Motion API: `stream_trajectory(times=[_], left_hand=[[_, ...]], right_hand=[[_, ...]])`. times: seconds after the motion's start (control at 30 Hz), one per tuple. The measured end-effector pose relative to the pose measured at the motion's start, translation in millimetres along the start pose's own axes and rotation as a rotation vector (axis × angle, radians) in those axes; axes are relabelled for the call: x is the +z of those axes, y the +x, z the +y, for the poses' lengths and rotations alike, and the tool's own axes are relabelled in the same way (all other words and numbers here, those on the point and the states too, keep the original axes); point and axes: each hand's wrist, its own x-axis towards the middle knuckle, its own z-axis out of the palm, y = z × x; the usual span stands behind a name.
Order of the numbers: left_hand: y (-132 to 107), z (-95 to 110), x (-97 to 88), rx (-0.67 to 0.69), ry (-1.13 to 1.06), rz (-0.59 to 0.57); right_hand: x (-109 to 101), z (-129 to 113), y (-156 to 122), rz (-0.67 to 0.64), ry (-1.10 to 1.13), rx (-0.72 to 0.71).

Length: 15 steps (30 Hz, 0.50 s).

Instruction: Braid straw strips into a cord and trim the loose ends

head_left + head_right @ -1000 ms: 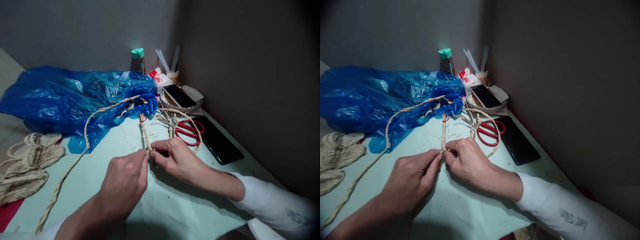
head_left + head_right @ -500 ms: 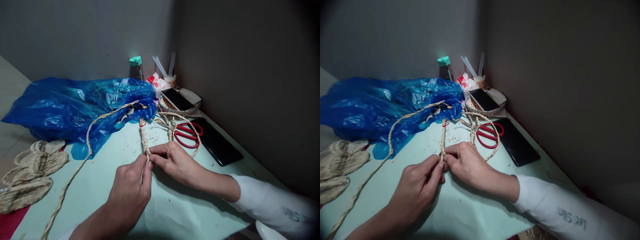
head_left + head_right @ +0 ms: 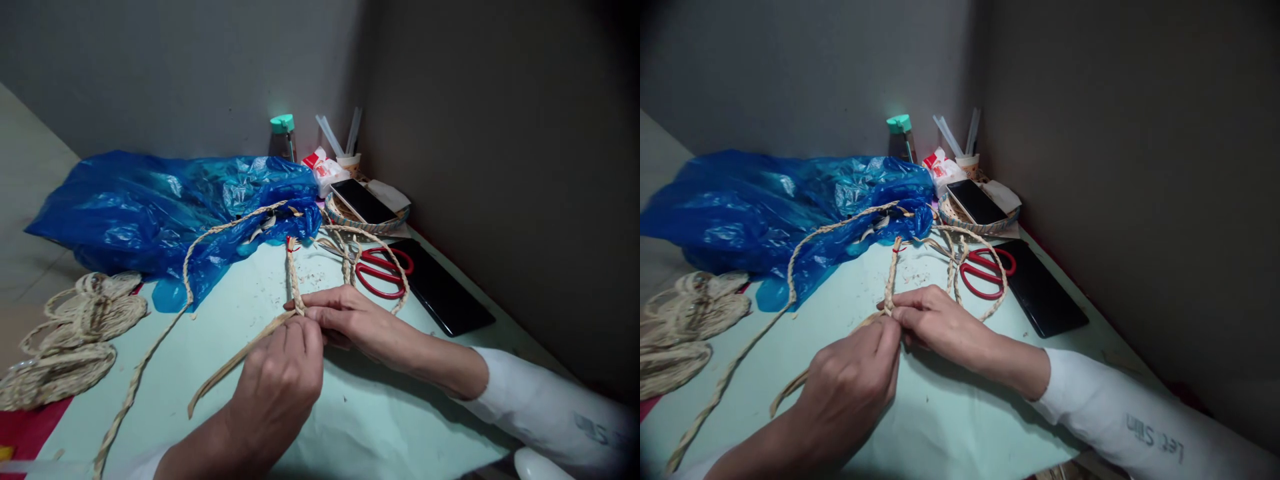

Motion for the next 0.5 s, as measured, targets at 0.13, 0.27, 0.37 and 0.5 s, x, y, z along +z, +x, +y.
stream_trajectory(times=[0.13, 0.27, 0.37, 0.5], left_hand=[[-4, 13, -1.8, 0.038, -0.065, 0.022], [-8, 7, -8.0, 0.088, -0.352, 0.125], [1, -17, -8.6, -0.259, -0.587, 0.215], [17, -40, 3.2, -0.838, -1.312, -0.243]], right_hand=[[2, -2, 0, 0.043, 0.057, 0.036], [2, -7, -3, 0.073, -0.059, 0.036], [-1, -9, -4, 0.073, -0.128, -0.043], [-2, -8, -3, 0.047, -0.173, -0.109]])
